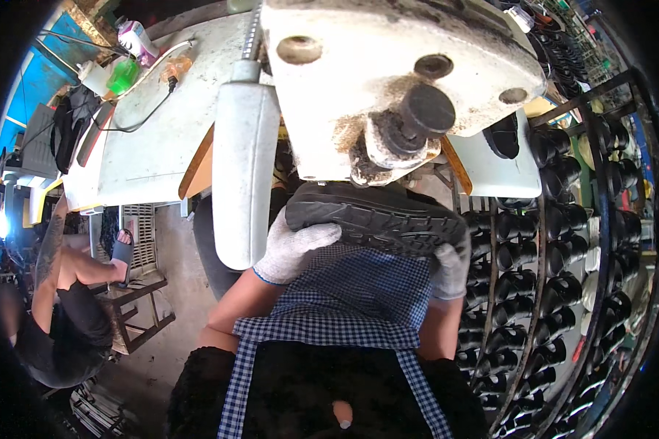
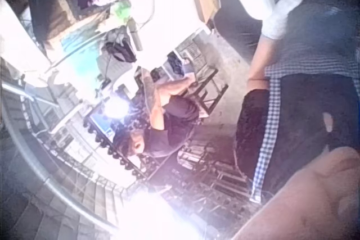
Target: Stitching or processing the soles of black sandals using an industrial shoe manufacturing machine.
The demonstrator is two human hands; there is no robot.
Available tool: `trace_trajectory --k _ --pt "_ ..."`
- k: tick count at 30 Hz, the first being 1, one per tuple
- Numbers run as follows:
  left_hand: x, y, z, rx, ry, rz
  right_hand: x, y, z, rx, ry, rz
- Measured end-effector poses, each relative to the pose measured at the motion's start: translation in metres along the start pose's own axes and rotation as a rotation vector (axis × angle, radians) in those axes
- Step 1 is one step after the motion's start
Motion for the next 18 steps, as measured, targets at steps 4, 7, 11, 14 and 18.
trace_trajectory --k 4,7,11,14,18 --pt "0.001 0.008 -0.011 -0.115 0.046 -0.343 0.013 0.046 -0.005 -0.076 0.023 -0.018" --pt "-0.008 0.014 -0.016 -0.222 0.041 -0.44 0.019 0.055 -0.013 -0.04 0.03 0.01" --pt "-0.019 0.017 -0.013 -0.182 -0.002 -0.426 0.022 0.047 -0.027 0.058 -0.042 0.121" --pt "-0.019 0.017 -0.015 -0.179 0.009 -0.376 0.019 0.042 -0.031 0.072 -0.055 0.189" --pt "-0.009 0.029 -0.013 -0.224 0.119 -0.156 -0.005 0.049 -0.025 0.046 -0.076 0.237"
Point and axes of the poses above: each hand's wrist, its own z-axis towards the middle knuckle, its own x-axis out of the palm, y = z × x, the point moved 6 cm from there along z, towards the middle knuckle, and after that the axes turned 11 degrees about -y, right-handed, at the moved point
